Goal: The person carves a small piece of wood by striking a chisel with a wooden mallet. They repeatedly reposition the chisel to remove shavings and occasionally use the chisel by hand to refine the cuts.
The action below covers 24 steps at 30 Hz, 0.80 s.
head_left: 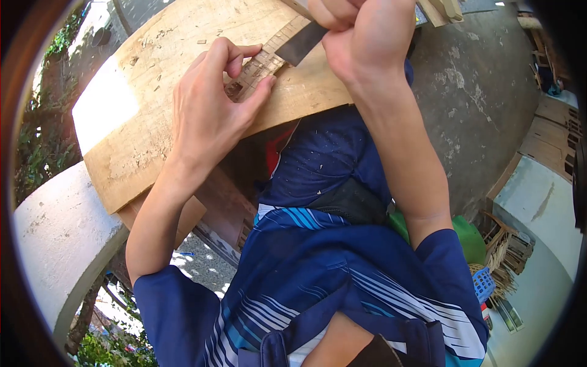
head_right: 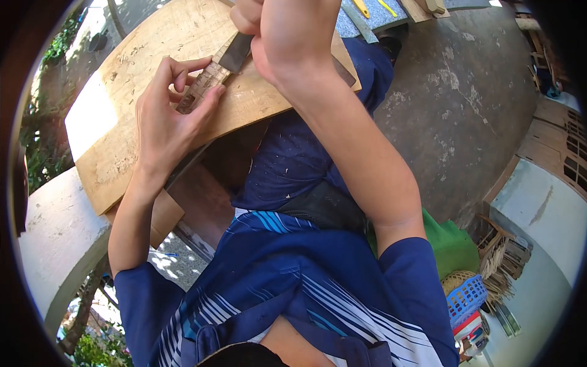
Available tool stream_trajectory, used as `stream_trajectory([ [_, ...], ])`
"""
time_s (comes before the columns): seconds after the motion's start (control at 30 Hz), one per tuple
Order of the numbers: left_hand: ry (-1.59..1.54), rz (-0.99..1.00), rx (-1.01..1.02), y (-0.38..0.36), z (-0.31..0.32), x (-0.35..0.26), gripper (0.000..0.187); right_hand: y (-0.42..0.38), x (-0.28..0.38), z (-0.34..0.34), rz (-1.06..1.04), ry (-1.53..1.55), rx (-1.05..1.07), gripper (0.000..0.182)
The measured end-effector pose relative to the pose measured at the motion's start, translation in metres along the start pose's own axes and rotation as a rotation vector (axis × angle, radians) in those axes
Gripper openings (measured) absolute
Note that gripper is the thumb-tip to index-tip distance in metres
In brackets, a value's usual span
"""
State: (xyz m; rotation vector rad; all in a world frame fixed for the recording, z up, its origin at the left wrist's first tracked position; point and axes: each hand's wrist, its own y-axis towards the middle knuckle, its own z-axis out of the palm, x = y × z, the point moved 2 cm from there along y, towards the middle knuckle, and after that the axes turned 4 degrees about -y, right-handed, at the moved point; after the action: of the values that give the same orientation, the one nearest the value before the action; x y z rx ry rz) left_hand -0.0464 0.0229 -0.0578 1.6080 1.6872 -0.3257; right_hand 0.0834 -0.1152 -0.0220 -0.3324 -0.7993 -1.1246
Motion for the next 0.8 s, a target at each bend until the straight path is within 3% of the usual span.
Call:
stream_trajectory([
  [0.17, 0.018, -0.043, 0.015, 0.0, -0.002, -0.006, 0.032, -0.021, -0.01, 0.021, -0.076, -0.155, -0.05, 0.013],
  [0.37, 0.028, -0.04, 0.016, -0.002, -0.003, -0.005, 0.031, -0.025, -0.018, 0.017, -0.236, -0.248, 0.071, 0.011],
  [0.47, 0.024, -0.015, 0.005, -0.002, -0.003, -0.003, 0.031, -0.028, -0.026, 0.019, -0.303, -0.338, 0.024, 0.013],
  [0.57, 0.015, 0.016, -0.015, -0.002, -0.003, -0.002, 0.032, -0.029, -0.022, 0.028, -0.305, -0.337, -0.056, 0.013],
  [0.67, 0.031, 0.046, -0.017, -0.002, -0.003, -0.001, 0.033, -0.022, -0.019, 0.012, -0.167, -0.209, -0.013, 0.014],
  [0.8, 0.046, 0.015, 0.009, -0.001, -0.005, -0.003, 0.034, -0.017, -0.017, 0.002, -0.17, -0.199, 0.055, 0.012],
])
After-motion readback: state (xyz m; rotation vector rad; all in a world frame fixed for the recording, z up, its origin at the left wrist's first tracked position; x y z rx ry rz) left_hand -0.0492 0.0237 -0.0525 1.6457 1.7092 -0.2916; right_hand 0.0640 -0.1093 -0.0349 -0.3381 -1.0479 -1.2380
